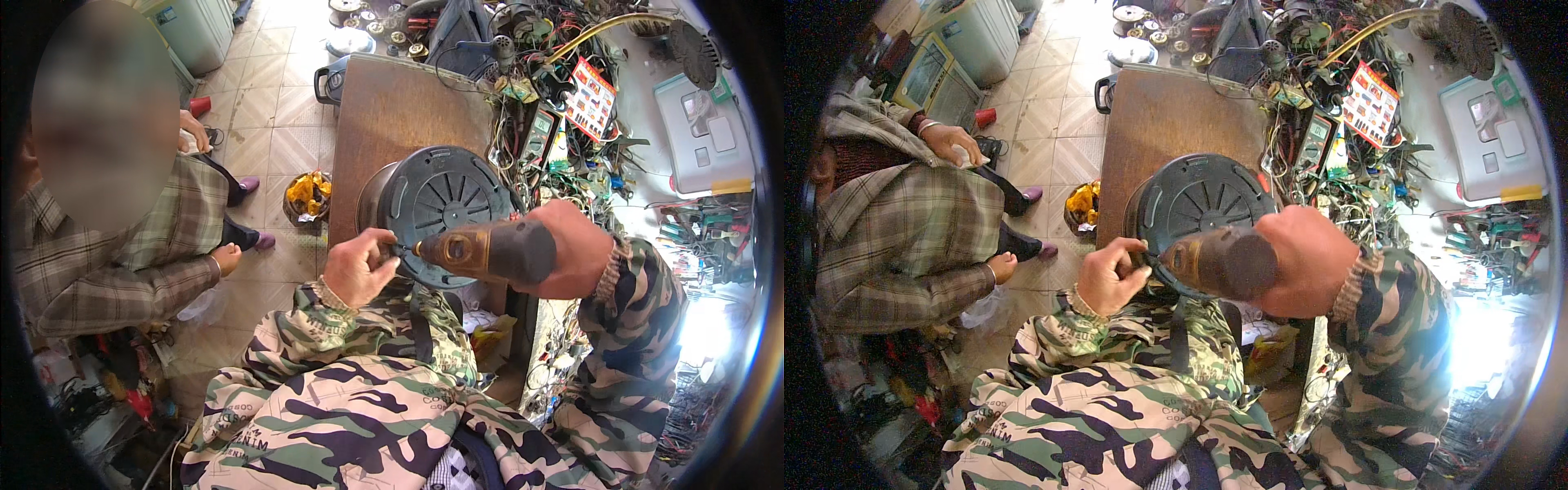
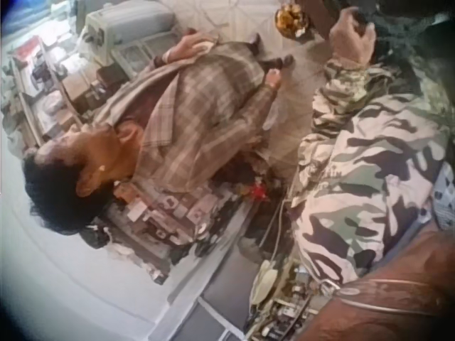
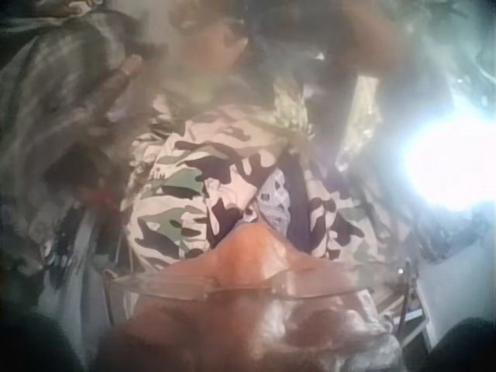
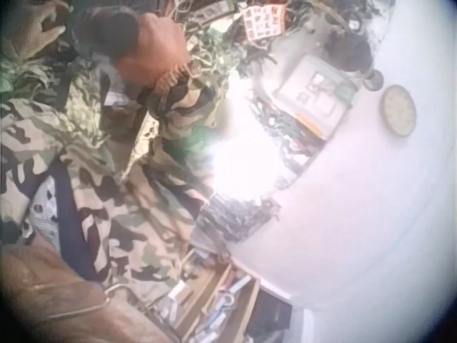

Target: The person disassembles a circular electronic device using a power drill, then manipulates internal wires and components with pliers and a screwdriver. They retrieve a new part from a shelf, cut a cable, and connect it to the device's wiring.

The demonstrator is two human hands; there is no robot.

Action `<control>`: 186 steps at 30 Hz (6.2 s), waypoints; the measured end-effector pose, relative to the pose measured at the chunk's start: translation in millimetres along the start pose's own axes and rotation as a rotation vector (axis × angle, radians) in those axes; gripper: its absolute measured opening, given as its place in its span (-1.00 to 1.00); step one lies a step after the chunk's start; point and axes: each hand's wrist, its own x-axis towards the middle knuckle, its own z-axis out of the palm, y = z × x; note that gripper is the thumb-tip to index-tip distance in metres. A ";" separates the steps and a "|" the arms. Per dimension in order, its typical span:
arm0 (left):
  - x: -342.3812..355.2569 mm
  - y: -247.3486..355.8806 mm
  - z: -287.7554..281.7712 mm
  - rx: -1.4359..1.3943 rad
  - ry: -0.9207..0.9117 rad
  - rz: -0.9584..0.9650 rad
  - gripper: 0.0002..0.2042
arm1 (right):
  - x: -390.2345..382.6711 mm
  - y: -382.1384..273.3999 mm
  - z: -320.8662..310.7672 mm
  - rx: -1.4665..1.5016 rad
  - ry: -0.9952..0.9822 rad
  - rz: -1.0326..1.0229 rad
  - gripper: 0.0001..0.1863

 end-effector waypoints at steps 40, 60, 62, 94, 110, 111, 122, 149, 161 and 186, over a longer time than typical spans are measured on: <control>64.7 10.9 44.8 -0.283 -0.178 -0.092 -0.84 | -144.5 113.2 105.2 0.205 0.260 0.310 -0.39; 66.0 20.7 56.2 -0.020 -0.119 -0.026 -0.80 | -153.2 124.0 116.8 0.158 0.267 0.315 -0.41; 65.1 22.5 54.3 -0.009 -0.111 -0.050 -0.83 | -151.4 131.1 122.3 0.218 0.303 0.300 -0.43; 40.7 38.4 87.7 0.277 -0.304 0.271 -0.57 | -91.2 104.2 21.8 0.136 0.071 -0.050 -0.64; 34.9 37.1 119.2 0.496 -0.327 0.281 -0.59 | -96.4 128.9 9.9 0.228 0.037 -0.104 -0.65; 35.6 38.1 119.4 0.491 -0.314 0.277 -0.59 | -96.6 130.9 9.7 0.228 0.040 -0.110 -0.66; 36.8 37.9 119.9 0.463 -0.286 0.281 -0.59 | -88.9 136.8 23.7 0.260 0.024 -0.105 -0.71; 33.1 30.6 117.8 0.478 -0.249 0.271 -0.61 | -85.3 138.7 23.1 0.289 0.011 -0.084 -0.68; 38.1 42.2 117.3 0.474 -0.315 0.235 -0.67 | -87.3 102.1 23.1 0.029 0.036 -0.031 -0.63; 37.9 37.0 116.4 0.440 -0.288 0.301 -0.72 | -89.9 112.9 13.5 0.164 -0.020 -0.070 -0.61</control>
